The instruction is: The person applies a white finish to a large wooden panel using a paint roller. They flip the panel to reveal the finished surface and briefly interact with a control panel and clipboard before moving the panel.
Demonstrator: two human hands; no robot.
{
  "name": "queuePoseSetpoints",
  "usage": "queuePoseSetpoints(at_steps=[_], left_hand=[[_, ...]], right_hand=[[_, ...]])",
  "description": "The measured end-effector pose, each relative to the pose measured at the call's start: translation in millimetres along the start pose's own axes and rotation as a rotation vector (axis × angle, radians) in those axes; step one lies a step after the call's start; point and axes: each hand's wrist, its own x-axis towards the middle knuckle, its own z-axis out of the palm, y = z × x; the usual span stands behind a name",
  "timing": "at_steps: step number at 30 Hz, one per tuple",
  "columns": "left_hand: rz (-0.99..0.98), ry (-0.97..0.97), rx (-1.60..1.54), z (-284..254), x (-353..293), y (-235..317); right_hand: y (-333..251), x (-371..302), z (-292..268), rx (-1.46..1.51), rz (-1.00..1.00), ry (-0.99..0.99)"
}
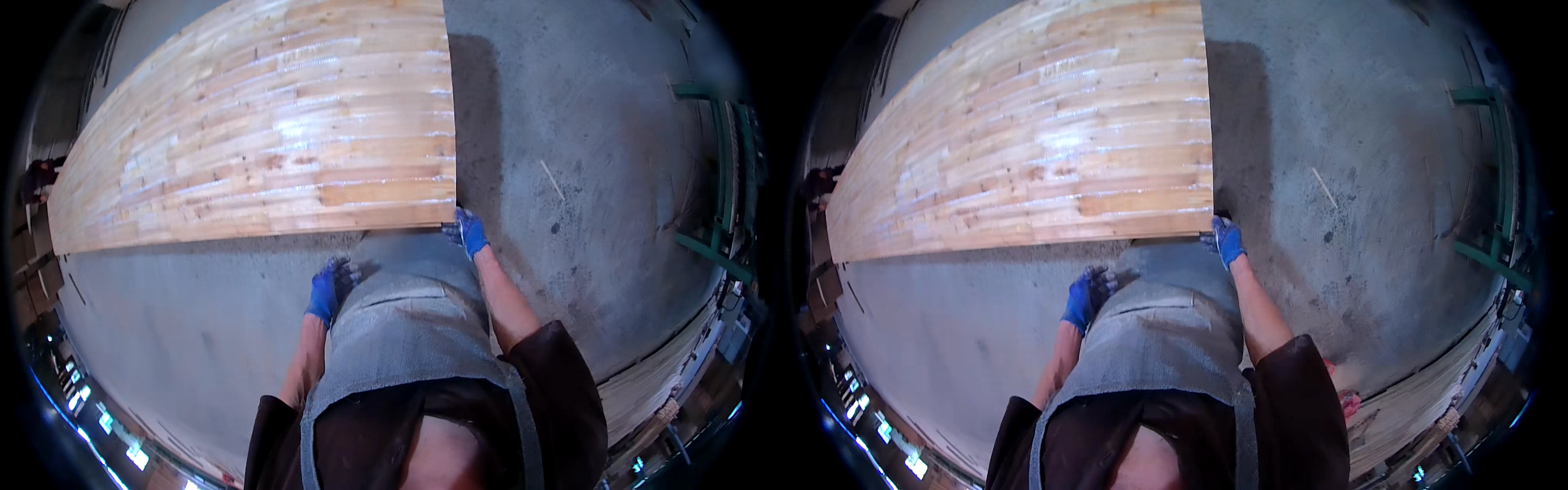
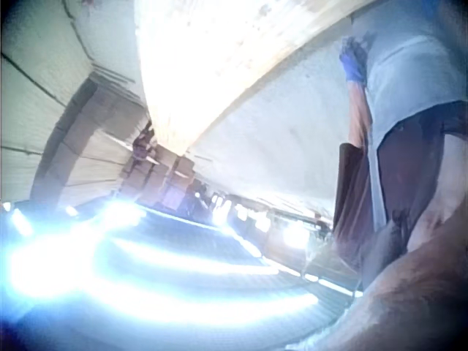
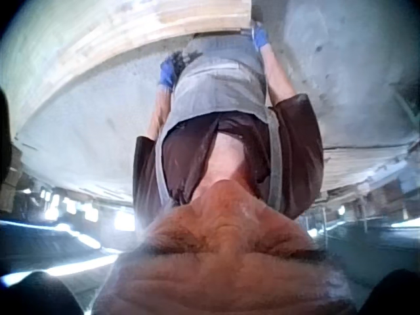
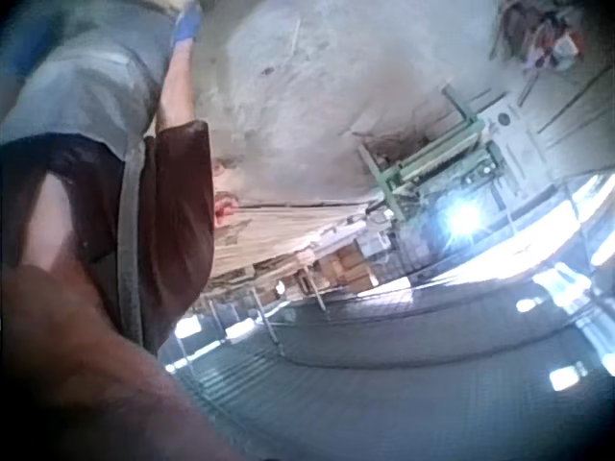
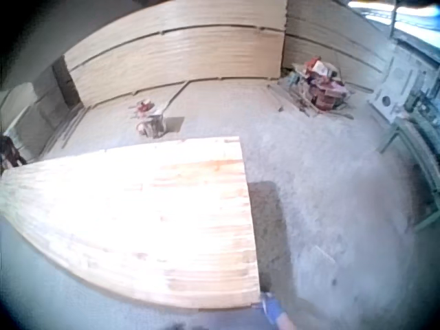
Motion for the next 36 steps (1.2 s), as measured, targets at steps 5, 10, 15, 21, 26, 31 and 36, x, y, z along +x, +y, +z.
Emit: queuePoseSetpoints(at_steps=[5, 10, 15, 21, 26, 31, 36], left_hand=[[-0.056, 0.082, -0.080, 51.2, -0.2, -43.3], [0.027, 0.190, 0.109, 103.4, 0.7, -93.4], [0.108, 0.169, 0.125, 137.5, -7.1, -91.4], [0.031, 0.103, -0.074, 107.7, 28.8, -106.9], [-0.006, 0.245, -0.366, 81.9, 27.6, -143.1], [-0.092, 0.453, -0.493, 74.7, 14.4, -205.0], [-0.114, 0.548, -0.577, 165.4, 10.2, -241.3]], right_hand=[[-2.9, -4.8, -23.7, -0.068, 0.146, -0.150], [-12.6, 1.7, -67.5, -0.192, 0.150, -0.287], [-34.5, 6.1, -126.1, -0.187, 0.171, -0.226], [-58.3, 15.3, -199.2, 0.092, 0.157, 0.008], [-44.2, 54.3, -265.5, -0.856, -0.150, -0.148], [-110.7, 102.2, -264.9, -0.328, -0.109, 0.105], [-250.6, 96.1, -182.5, -1.247, -0.558, -0.226]])
